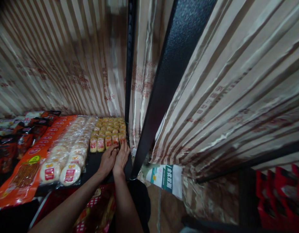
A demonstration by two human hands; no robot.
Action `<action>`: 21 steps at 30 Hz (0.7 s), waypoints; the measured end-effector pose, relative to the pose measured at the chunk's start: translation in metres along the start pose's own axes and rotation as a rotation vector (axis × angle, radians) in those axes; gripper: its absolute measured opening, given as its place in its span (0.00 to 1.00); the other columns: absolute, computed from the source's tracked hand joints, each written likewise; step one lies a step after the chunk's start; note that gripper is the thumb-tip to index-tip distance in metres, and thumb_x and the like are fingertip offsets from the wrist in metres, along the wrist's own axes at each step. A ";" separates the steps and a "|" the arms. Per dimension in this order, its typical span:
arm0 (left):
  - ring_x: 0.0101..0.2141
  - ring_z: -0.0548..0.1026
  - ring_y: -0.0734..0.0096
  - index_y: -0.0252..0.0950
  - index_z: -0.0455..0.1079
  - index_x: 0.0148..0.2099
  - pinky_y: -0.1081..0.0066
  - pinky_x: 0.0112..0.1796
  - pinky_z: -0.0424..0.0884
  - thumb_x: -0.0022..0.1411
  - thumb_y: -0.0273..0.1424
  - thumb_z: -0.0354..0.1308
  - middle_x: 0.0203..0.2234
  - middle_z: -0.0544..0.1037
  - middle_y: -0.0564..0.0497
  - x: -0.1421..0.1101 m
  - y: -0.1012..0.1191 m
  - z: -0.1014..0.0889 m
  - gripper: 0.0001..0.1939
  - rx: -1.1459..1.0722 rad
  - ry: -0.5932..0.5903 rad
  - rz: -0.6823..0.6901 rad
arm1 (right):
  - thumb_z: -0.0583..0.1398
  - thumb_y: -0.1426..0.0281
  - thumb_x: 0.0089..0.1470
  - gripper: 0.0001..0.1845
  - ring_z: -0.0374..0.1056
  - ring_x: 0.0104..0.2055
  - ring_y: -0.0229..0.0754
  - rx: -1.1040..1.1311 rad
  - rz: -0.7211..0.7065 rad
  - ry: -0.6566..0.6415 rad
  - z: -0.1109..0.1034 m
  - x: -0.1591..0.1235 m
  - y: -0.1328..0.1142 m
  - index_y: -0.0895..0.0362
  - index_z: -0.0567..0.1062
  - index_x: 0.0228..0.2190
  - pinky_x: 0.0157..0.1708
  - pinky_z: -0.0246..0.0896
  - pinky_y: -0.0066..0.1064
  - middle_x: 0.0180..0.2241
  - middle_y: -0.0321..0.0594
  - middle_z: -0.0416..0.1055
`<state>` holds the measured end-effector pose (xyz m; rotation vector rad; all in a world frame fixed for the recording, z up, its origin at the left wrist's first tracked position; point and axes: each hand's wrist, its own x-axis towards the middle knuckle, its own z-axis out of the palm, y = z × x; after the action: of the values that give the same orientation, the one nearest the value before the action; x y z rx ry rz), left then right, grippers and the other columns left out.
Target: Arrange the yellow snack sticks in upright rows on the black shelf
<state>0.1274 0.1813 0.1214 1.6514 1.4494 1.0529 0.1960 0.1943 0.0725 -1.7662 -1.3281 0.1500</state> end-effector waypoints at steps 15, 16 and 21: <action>0.45 0.71 0.69 0.31 0.68 0.47 0.68 0.49 0.64 0.60 0.30 0.41 0.44 0.74 0.43 -0.030 0.006 -0.009 0.19 0.003 -0.045 -0.008 | 0.45 0.78 0.49 0.26 0.57 0.53 0.42 0.190 -0.026 -0.058 -0.026 -0.019 -0.013 0.60 0.67 0.49 0.53 0.53 0.36 0.51 0.48 0.63; 0.45 0.71 0.69 0.31 0.68 0.47 0.68 0.49 0.64 0.60 0.30 0.40 0.44 0.74 0.44 -0.035 0.007 -0.009 0.19 0.003 -0.050 -0.004 | 0.45 0.78 0.49 0.25 0.59 0.51 0.41 0.217 -0.033 -0.080 -0.031 -0.023 -0.014 0.61 0.68 0.48 0.52 0.55 0.34 0.49 0.47 0.64; 0.43 0.71 0.67 0.31 0.68 0.47 0.66 0.47 0.65 0.61 0.30 0.39 0.41 0.74 0.43 -0.056 0.002 -0.011 0.19 0.047 -0.056 0.002 | 0.46 0.79 0.48 0.22 0.64 0.43 0.40 0.256 -0.056 -0.175 -0.047 -0.043 -0.021 0.59 0.72 0.41 0.46 0.59 0.32 0.40 0.43 0.70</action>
<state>0.1159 0.1252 0.1208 1.7025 1.4463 0.9723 0.1899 0.1329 0.0980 -1.5260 -1.4122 0.4323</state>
